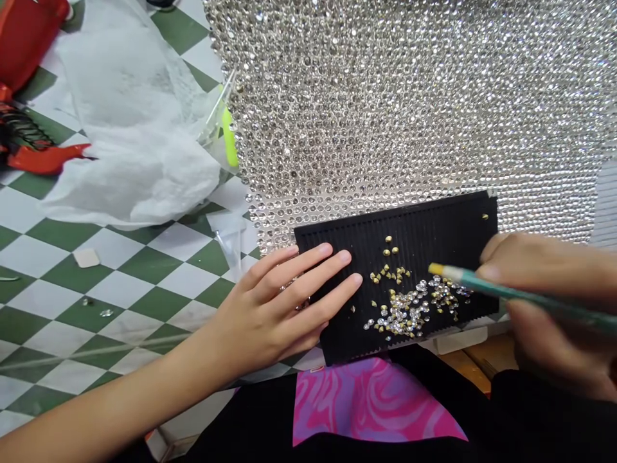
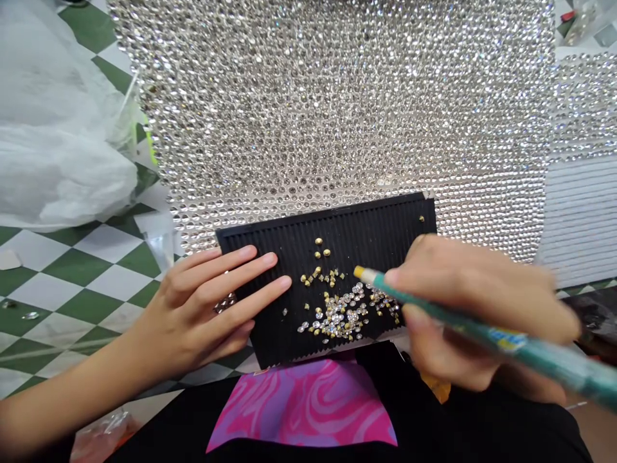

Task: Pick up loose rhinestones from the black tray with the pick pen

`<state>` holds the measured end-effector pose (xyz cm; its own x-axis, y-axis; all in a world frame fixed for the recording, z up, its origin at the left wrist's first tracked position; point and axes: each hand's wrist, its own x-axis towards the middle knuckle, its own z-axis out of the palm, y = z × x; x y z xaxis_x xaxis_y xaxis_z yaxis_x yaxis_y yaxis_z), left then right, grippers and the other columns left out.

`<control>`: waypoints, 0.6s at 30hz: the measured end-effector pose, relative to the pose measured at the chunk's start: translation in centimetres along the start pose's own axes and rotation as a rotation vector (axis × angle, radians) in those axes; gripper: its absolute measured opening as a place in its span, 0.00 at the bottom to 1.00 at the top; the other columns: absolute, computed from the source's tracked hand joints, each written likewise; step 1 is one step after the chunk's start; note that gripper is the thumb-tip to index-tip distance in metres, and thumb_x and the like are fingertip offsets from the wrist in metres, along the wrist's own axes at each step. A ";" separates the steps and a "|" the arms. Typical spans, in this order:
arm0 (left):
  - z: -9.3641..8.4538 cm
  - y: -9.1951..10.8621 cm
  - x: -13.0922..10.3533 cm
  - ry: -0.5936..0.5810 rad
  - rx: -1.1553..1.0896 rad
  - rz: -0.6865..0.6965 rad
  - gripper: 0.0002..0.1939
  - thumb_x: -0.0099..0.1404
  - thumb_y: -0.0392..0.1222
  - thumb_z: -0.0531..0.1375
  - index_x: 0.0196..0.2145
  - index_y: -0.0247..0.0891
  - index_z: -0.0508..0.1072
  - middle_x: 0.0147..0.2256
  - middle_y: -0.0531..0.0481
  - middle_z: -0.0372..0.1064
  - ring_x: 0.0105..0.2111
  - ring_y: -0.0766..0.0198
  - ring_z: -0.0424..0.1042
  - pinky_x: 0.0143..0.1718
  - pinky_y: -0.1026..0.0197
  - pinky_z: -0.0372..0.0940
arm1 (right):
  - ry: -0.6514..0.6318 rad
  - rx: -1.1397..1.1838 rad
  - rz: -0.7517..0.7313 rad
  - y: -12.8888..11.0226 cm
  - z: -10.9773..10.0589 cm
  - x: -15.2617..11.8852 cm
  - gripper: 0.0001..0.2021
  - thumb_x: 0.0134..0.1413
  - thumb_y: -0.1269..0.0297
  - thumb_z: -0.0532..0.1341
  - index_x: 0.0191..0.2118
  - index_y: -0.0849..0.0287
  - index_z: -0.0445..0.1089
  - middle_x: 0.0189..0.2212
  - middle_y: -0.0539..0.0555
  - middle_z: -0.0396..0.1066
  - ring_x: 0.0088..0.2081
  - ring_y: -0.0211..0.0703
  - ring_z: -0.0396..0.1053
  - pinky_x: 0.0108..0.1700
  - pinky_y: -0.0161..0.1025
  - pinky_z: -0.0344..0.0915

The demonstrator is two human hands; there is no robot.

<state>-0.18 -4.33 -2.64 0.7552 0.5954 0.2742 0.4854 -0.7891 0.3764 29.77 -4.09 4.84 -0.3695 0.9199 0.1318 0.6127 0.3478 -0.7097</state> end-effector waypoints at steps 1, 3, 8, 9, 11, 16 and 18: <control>0.0 0.0 0.0 -0.005 -0.002 0.003 0.21 0.71 0.39 0.51 0.60 0.43 0.66 0.60 0.50 0.65 0.64 0.62 0.60 0.72 0.56 0.49 | -0.054 0.026 -0.038 -0.3 0.2 -0.2 0.15 0.52 0.73 0.58 0.46 0.53 0.72 0.26 0.49 0.69 0.27 0.36 0.69 0.25 0.38 0.69; 0.1 0.1 0.0 0.016 -0.009 -0.001 0.21 0.72 0.39 0.51 0.60 0.42 0.66 0.60 0.50 0.65 0.63 0.61 0.61 0.72 0.56 0.49 | -0.158 0.064 -0.085 -0.6 0.7 -0.4 0.15 0.49 0.78 0.59 0.43 0.58 0.72 0.25 0.50 0.69 0.28 0.36 0.70 0.28 0.37 0.72; 0.4 0.1 0.0 0.061 -0.001 -0.008 0.20 0.71 0.39 0.51 0.59 0.43 0.67 0.58 0.49 0.68 0.62 0.62 0.63 0.72 0.56 0.51 | -0.149 0.135 -0.106 -0.8 1.7 -0.2 0.12 0.48 0.79 0.59 0.40 0.62 0.71 0.24 0.50 0.69 0.26 0.35 0.69 0.28 0.38 0.71; 0.5 0.1 0.0 0.060 0.003 -0.007 0.20 0.71 0.39 0.51 0.59 0.43 0.67 0.58 0.49 0.68 0.63 0.62 0.62 0.72 0.56 0.51 | -0.139 0.139 -0.112 -0.7 1.8 -0.3 0.12 0.48 0.79 0.58 0.40 0.62 0.71 0.24 0.50 0.69 0.27 0.35 0.69 0.28 0.38 0.72; 0.5 0.0 -0.1 0.054 0.009 0.006 0.20 0.71 0.39 0.51 0.59 0.43 0.67 0.59 0.50 0.67 0.63 0.62 0.62 0.72 0.55 0.51 | -0.144 0.141 -0.121 -0.7 2.0 -0.5 0.12 0.48 0.79 0.58 0.39 0.63 0.71 0.25 0.51 0.70 0.28 0.35 0.70 0.30 0.38 0.73; 0.5 0.1 -0.1 0.058 -0.017 -0.010 0.20 0.71 0.38 0.50 0.59 0.43 0.67 0.60 0.51 0.65 0.63 0.62 0.60 0.72 0.56 0.49 | -0.106 0.164 -0.177 -0.4 2.5 -0.6 0.10 0.47 0.79 0.58 0.37 0.65 0.71 0.24 0.51 0.69 0.26 0.34 0.69 0.28 0.36 0.71; 0.5 0.2 0.0 0.062 -0.027 -0.015 0.20 0.72 0.38 0.50 0.59 0.42 0.67 0.60 0.50 0.65 0.63 0.62 0.60 0.72 0.57 0.48 | -0.107 0.152 -0.185 -0.3 2.7 -0.5 0.11 0.47 0.80 0.58 0.37 0.65 0.71 0.23 0.51 0.69 0.25 0.33 0.68 0.25 0.35 0.68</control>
<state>0.07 -4.55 -3.02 0.7190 0.6158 0.3223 0.4838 -0.7763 0.4041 27.90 -5.11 3.15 -0.5425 0.8157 0.2007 0.4186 0.4697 -0.7773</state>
